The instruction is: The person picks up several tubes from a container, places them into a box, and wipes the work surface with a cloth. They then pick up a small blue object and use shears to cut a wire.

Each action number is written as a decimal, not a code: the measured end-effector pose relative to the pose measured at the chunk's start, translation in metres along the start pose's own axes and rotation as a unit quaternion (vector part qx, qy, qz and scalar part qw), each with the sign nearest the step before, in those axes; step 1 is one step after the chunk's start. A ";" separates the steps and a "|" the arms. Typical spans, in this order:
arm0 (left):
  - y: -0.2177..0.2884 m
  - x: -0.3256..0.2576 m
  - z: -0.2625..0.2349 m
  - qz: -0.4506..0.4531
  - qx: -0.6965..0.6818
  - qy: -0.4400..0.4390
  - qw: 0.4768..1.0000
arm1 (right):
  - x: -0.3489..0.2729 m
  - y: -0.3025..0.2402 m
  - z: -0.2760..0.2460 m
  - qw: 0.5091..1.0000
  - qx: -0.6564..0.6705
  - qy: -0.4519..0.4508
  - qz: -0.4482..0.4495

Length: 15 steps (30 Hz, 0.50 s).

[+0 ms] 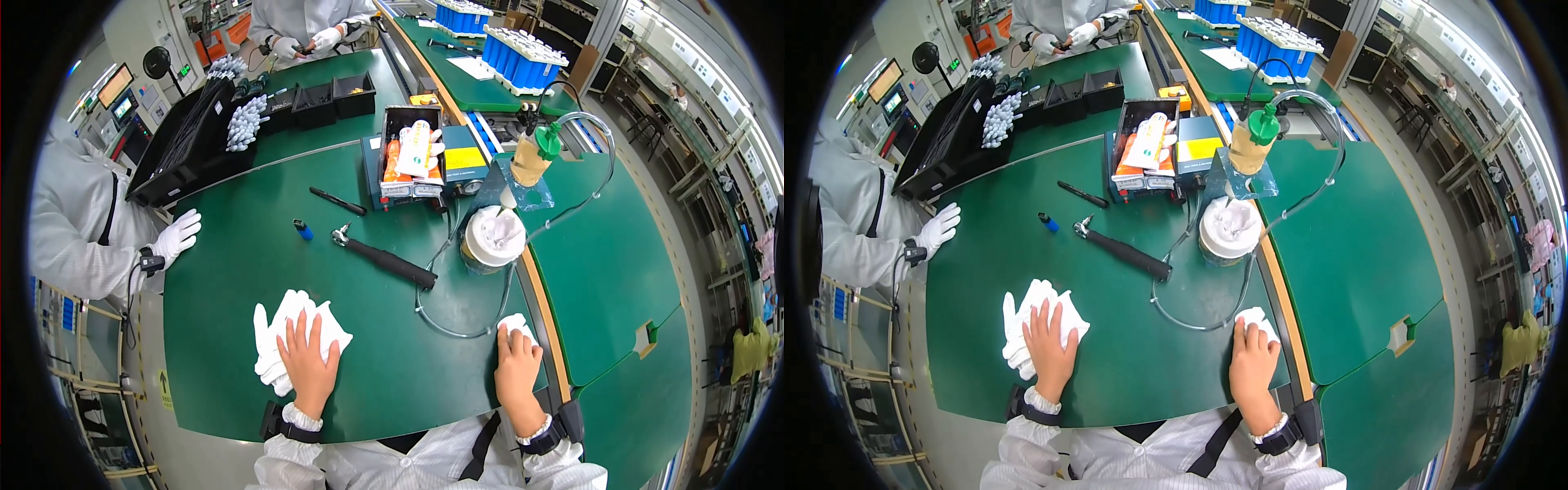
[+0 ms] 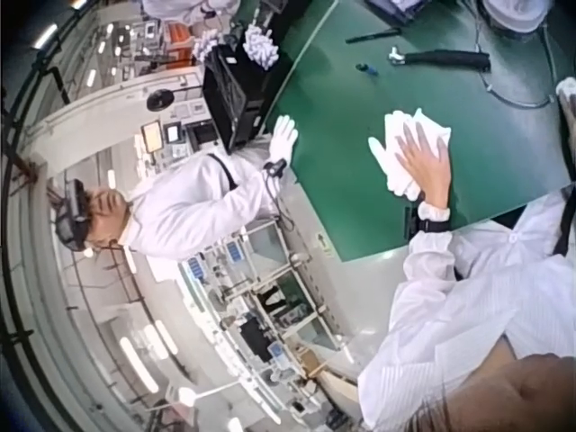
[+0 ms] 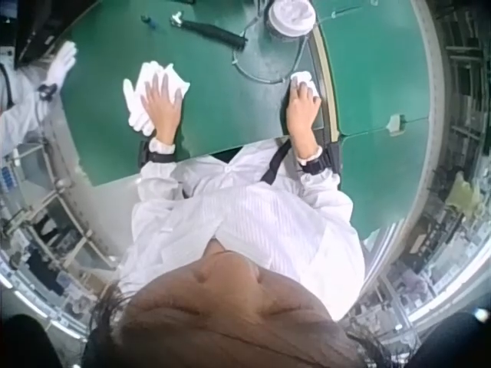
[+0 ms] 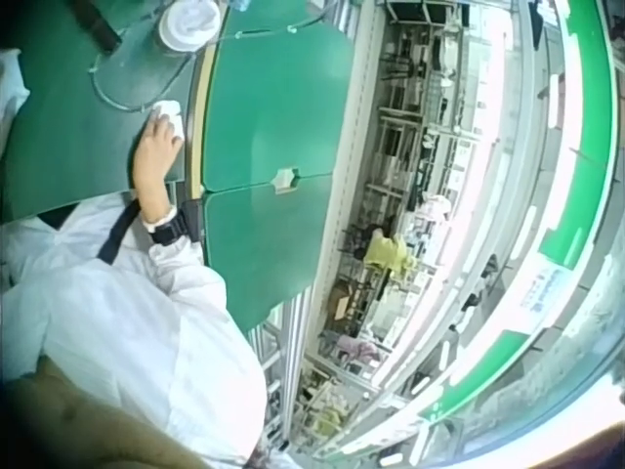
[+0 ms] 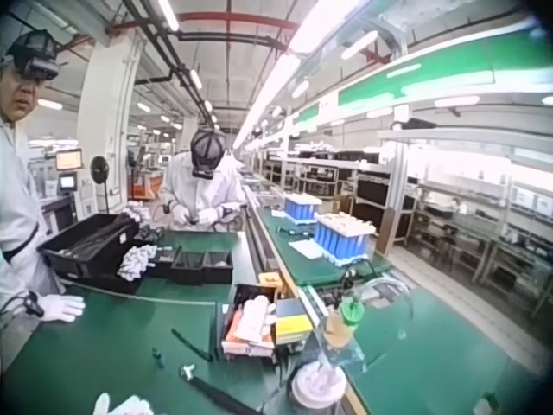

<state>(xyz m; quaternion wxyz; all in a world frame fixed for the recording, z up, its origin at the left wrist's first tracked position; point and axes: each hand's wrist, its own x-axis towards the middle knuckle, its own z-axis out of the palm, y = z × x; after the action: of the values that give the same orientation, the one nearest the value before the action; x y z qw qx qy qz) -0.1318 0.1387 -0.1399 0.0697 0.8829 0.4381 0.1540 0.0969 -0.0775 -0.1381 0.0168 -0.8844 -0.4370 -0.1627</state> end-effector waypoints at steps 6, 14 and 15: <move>0.003 0.000 -0.005 0.003 -0.007 0.007 1.000 | 0.034 0.020 0.019 0.997 -0.070 0.010 0.044; -0.002 0.003 -0.003 -0.007 -0.017 0.017 1.000 | -0.048 0.018 -0.007 0.971 -0.152 -0.168 0.078; -0.001 0.003 -0.003 -0.004 -0.022 0.017 1.000 | -0.075 0.028 -0.013 0.964 -0.170 -0.195 0.063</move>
<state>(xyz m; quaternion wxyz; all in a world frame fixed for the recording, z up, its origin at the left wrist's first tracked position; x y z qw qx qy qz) -0.1324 0.1414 -0.1365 0.0824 0.8765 0.4394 0.1786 0.0726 -0.1547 -0.1455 -0.2090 -0.9146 -0.3412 -0.0577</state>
